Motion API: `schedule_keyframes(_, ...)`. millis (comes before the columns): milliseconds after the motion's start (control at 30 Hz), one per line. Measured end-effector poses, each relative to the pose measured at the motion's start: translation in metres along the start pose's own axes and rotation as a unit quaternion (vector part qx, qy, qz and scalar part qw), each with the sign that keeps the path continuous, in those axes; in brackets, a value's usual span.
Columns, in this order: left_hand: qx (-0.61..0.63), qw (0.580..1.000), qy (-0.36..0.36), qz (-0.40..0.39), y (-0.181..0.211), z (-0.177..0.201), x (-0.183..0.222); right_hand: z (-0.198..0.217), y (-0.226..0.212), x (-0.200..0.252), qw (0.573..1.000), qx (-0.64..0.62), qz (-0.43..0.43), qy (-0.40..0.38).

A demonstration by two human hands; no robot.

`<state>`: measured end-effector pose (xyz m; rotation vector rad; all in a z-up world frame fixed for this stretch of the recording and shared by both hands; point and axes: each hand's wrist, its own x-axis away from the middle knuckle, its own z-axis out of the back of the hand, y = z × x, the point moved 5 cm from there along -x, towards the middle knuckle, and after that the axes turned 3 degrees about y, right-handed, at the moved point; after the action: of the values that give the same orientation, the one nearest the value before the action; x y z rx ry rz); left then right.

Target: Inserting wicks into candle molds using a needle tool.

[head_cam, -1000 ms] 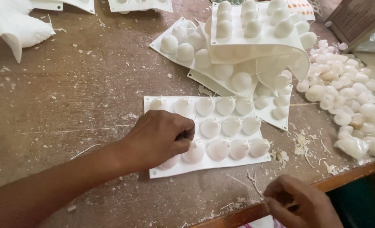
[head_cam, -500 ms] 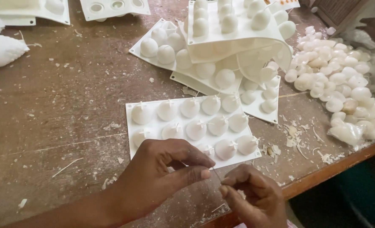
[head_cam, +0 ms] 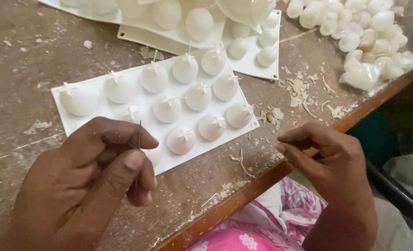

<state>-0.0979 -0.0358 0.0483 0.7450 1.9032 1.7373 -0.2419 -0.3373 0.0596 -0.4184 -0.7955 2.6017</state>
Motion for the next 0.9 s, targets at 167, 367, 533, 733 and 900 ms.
schedule_keyframes(167,-0.212,0.977,-0.007,0.029,-0.012,-0.005,0.004,-0.021,-0.008,-0.005,0.99,0.03,0.035,-0.133)
schedule_keyframes(367,-0.374,0.906,-0.061,-0.188,-0.029,-0.021,0.025,-0.038,-0.002,-0.017,0.984,0.058,0.06,-0.16)
schedule_keyframes(533,-0.25,0.961,-0.027,0.12,-0.078,-0.019,0.031,-0.048,-0.003,-0.022,0.976,0.037,0.116,-0.178)
schedule_keyframes(733,-0.191,0.98,-0.036,0.038,-0.072,-0.045,0.018,-0.053,-0.009,-0.021,0.96,0.087,0.146,-0.221)
schedule_keyframes(900,-0.246,0.967,-0.049,-0.031,-0.076,-0.057,0.015,-0.046,-0.035,-0.011,0.968,-0.063,0.185,-0.156)
